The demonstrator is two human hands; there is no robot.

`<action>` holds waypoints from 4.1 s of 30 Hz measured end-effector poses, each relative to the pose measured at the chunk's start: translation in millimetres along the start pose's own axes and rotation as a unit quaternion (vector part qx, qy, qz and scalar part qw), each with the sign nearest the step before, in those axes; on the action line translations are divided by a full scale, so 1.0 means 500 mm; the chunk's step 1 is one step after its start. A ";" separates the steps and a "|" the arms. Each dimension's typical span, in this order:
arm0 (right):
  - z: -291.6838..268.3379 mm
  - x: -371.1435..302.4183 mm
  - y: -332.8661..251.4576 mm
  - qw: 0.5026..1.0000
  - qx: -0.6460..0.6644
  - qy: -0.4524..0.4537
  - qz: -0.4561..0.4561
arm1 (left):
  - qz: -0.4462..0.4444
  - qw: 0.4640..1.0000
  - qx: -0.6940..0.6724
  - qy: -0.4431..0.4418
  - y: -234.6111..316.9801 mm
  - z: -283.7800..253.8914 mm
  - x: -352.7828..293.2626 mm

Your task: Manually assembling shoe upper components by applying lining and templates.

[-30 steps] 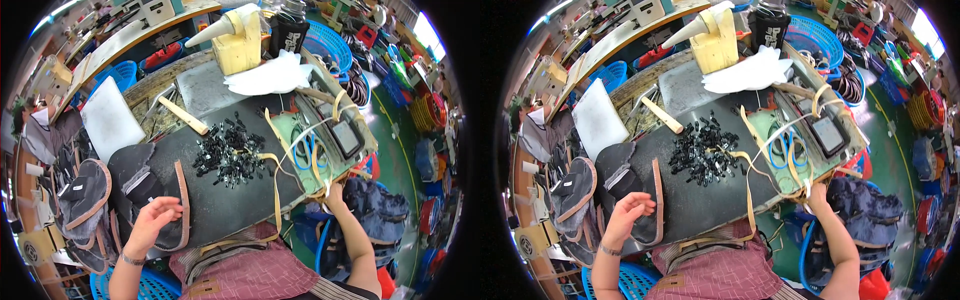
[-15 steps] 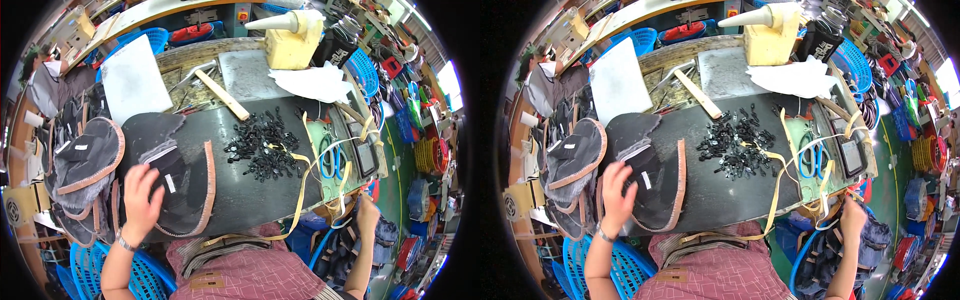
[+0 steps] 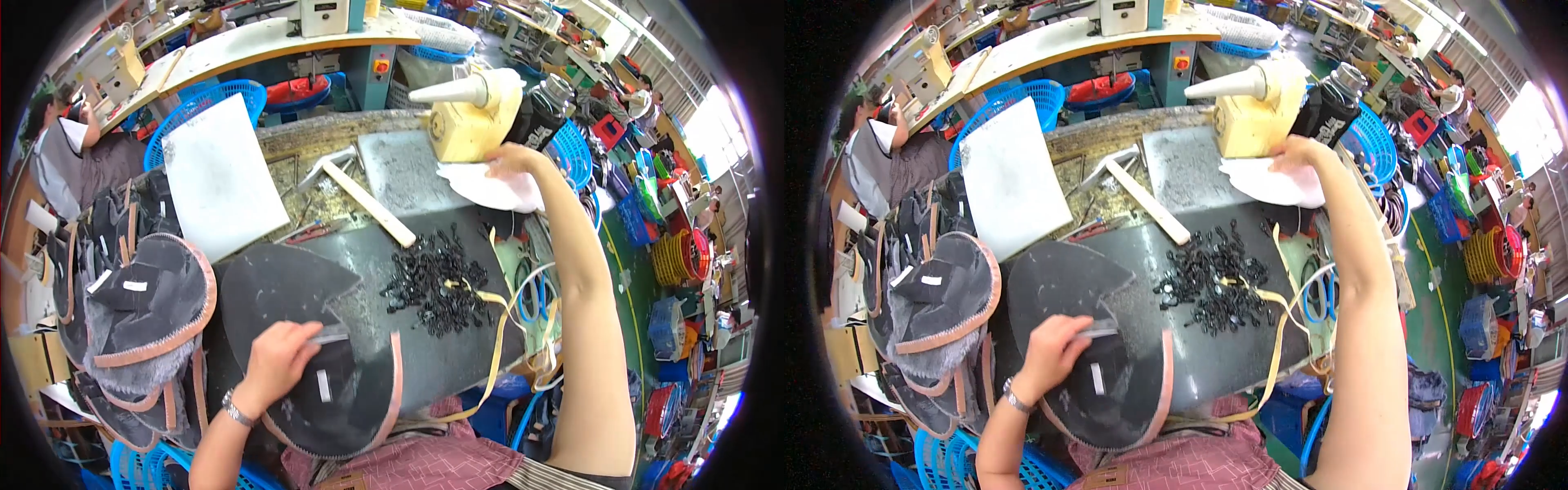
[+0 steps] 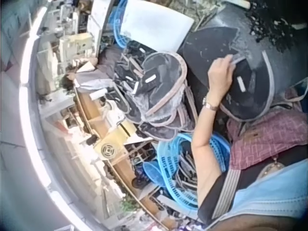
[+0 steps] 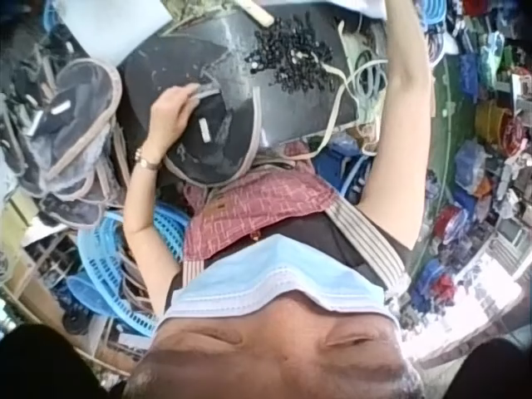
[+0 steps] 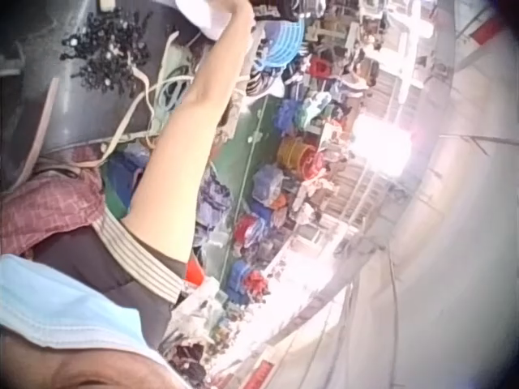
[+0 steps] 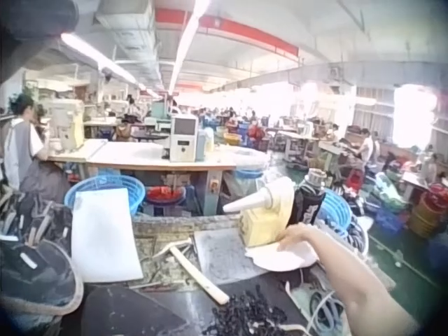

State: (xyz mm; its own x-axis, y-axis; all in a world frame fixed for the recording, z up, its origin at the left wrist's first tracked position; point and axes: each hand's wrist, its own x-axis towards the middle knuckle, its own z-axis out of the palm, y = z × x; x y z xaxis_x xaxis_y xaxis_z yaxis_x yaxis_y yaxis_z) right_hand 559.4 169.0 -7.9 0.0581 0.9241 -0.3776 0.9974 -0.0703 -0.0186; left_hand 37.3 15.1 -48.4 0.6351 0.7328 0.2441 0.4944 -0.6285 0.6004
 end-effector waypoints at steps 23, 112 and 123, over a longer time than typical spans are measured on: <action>0.051 -0.040 0.037 0.949 -0.013 0.297 -0.108 | 0.265 0.929 0.247 -0.073 -0.141 0.109 0.514; 0.245 -0.383 -0.613 0.554 0.793 -0.163 -0.194 | -0.308 0.894 -0.301 0.123 0.083 -0.018 -0.114; 0.282 -0.418 -0.630 0.359 0.895 -0.184 -0.191 | -0.143 0.766 -0.580 0.237 0.123 -0.022 -0.149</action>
State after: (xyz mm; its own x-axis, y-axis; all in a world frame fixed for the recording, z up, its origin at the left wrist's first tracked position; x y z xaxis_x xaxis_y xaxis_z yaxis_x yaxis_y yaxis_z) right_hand 227.0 -55.1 -53.5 -0.4057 0.9058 -0.1223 -0.7146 -0.3977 -0.5754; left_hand 14.0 -75.3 -21.1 0.1767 0.9825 0.0596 -0.4621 0.0293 0.8863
